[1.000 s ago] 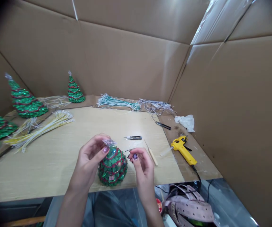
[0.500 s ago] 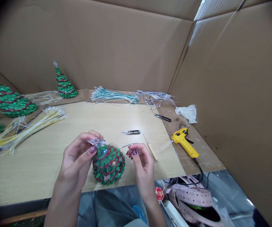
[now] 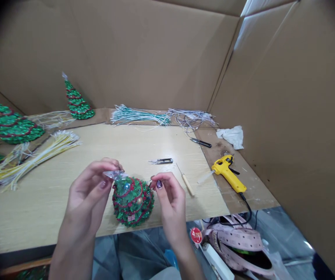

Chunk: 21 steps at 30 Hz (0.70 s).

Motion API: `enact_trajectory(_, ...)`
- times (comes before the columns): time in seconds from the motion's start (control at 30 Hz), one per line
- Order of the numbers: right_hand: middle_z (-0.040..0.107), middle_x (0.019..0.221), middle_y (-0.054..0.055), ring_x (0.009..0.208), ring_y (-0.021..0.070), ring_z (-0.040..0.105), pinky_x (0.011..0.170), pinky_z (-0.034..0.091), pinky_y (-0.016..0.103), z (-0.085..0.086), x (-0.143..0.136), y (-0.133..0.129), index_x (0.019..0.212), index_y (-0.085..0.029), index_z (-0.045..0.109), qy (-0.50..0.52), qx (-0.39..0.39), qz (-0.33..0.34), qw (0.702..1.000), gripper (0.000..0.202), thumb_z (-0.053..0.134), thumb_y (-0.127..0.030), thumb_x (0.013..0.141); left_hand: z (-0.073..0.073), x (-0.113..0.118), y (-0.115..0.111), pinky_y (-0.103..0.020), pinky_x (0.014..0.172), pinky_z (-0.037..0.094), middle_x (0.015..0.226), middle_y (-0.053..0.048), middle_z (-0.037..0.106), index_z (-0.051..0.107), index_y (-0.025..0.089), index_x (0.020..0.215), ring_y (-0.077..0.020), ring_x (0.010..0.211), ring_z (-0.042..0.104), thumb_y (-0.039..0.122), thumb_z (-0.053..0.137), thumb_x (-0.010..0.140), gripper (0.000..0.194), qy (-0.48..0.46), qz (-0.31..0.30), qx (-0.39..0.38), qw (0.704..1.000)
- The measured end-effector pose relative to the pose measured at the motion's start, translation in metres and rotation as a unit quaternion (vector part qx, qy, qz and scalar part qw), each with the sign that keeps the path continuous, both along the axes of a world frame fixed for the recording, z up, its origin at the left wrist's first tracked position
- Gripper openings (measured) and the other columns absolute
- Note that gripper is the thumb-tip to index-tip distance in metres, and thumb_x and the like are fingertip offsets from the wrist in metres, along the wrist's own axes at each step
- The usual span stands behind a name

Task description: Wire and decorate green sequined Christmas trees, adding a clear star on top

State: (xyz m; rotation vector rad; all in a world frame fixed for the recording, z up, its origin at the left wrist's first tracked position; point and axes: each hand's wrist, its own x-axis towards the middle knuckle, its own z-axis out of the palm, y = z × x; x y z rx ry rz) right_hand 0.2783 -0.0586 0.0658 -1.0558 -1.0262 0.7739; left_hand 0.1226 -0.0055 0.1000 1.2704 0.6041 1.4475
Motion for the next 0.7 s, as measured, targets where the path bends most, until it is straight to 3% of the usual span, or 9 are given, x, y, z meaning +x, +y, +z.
enact_trajectory(0.13,0.063,0.091,0.002,0.087,0.0170,0.061,0.080,0.050,0.030,0.029,-0.014,0.011,0.102,-0.024,0.067,-0.028,0.065,-0.003,0.997,0.019,0.049,-0.030,0.101,0.013,0.005,0.004,-0.024,0.090,0.048,0.108,-0.002,0.067,0.074,0.026,0.106,-0.0162,0.097,0.061,0.039,0.062,0.096,0.021,-0.019,0.046,0.027,0.998)
enact_trajectory(0.33,0.064,0.118,0.004,0.107,0.0201,0.061,0.093,0.049,0.036,0.070,-0.041,0.032,0.119,-0.026,0.059,-0.073,0.097,-0.015,0.992,0.022,0.046,-0.034,0.102,0.035,0.024,0.006,-0.032,0.093,0.048,0.111,-0.003,0.067,0.070,0.025,0.107,-0.0228,0.108,0.062,0.029,0.059,0.094,0.018,0.088,0.104,0.058,0.989)
enact_trajectory(0.47,0.061,0.122,0.004,0.112,0.0196,0.059,0.097,0.049,0.036,0.072,-0.051,0.038,0.123,-0.026,0.055,-0.074,0.091,-0.015,0.993,0.024,0.046,-0.027,0.101,0.033,0.029,0.006,-0.039,0.100,0.046,0.122,-0.005,0.063,0.066,0.024,0.112,-0.0273,0.122,0.056,0.027,0.056,0.092,0.022,0.122,0.159,0.069,0.977)
enact_trajectory(0.6,0.059,0.099,0.001,0.090,0.0151,0.060,0.078,0.051,0.028,0.072,-0.054,0.038,0.120,-0.027,0.056,-0.047,0.069,-0.005,0.996,0.024,0.044,-0.022,0.099,0.030,0.031,0.005,-0.042,0.104,0.045,0.137,-0.002,0.055,0.058,0.030,0.125,-0.0269,0.129,0.049,0.026,0.050,0.093,0.032,0.140,0.156,0.053,0.976)
enact_trajectory(0.7,0.059,0.086,-0.003,0.075,0.0127,0.059,0.066,0.049,0.023,0.072,-0.049,0.035,0.102,-0.027,0.057,-0.051,0.033,0.029,0.998,0.020,0.040,-0.018,0.098,0.035,0.029,0.003,-0.044,0.114,0.039,0.144,-0.001,0.051,0.054,0.032,0.131,-0.0255,0.135,0.046,0.025,0.046,0.095,0.037,0.160,0.134,0.061,0.976)
